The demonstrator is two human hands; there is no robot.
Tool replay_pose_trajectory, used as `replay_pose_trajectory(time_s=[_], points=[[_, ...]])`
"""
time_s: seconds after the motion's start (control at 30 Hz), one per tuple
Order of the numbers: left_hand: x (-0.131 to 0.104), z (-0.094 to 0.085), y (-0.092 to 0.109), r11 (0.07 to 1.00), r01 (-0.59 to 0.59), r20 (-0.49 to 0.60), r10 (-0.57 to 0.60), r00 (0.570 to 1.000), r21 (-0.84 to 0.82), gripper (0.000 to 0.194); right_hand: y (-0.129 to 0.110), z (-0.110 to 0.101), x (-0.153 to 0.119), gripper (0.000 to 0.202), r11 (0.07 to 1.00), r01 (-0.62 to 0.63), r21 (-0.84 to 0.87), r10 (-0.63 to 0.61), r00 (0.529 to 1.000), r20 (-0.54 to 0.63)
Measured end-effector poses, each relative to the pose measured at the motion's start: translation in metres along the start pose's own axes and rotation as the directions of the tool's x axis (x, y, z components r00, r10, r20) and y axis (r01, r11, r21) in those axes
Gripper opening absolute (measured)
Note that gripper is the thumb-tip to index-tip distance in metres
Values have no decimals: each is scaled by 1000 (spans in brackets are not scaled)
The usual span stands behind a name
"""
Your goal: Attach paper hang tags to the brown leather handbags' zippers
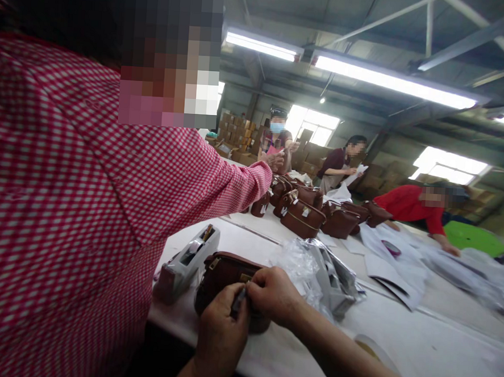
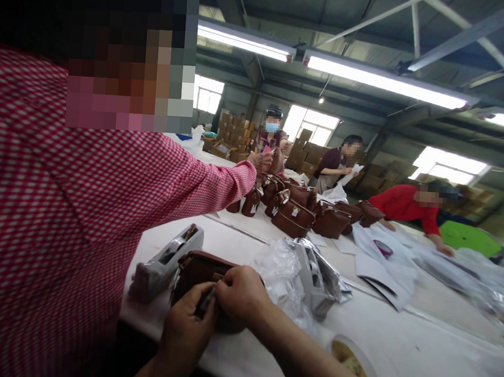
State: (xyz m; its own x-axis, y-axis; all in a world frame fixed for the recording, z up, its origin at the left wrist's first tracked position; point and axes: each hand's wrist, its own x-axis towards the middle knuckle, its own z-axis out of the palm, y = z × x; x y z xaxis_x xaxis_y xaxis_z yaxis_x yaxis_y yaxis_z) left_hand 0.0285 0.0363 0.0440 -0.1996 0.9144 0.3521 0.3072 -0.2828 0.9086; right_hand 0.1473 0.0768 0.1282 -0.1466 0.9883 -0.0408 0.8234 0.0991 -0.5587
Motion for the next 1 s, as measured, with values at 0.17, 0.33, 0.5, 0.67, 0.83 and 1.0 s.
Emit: replay_pose_trajectory(time_s=[0.17, 0.33, 0.5, 0.67, 0.83, 1.0], points=[[6, -3, 11, 962, 200, 109, -182, 977, -185, 23, 3, -6, -7, 24, 991, -6, 133, -6, 996, 85], [8, -1, 12, 928, 277, 128, -252, 959, -251, 28, 5, -5, -16, 23, 973, 3, 232, -10, 1000, 28], [6, 0, 10, 897, 336, 151, -304, 941, -286, 33, 12, 4, -20, 17, 963, 56, 263, -34, 996, -86], [7, 0, 14, 814, 442, 185, -401, 897, -377, 42, 23, 14, -24, 10, 972, 79, 222, -33, 978, -205], [7, -2, 20, 713, 512, 241, -453, 858, -479, 43, 24, 19, -31, 8, 958, 100, 269, -41, 976, -215], [6, -5, 22, 599, 570, 298, -496, 816, -562, 42, 22, 19, -35, 9, 949, 113, 295, -51, 976, -213]])
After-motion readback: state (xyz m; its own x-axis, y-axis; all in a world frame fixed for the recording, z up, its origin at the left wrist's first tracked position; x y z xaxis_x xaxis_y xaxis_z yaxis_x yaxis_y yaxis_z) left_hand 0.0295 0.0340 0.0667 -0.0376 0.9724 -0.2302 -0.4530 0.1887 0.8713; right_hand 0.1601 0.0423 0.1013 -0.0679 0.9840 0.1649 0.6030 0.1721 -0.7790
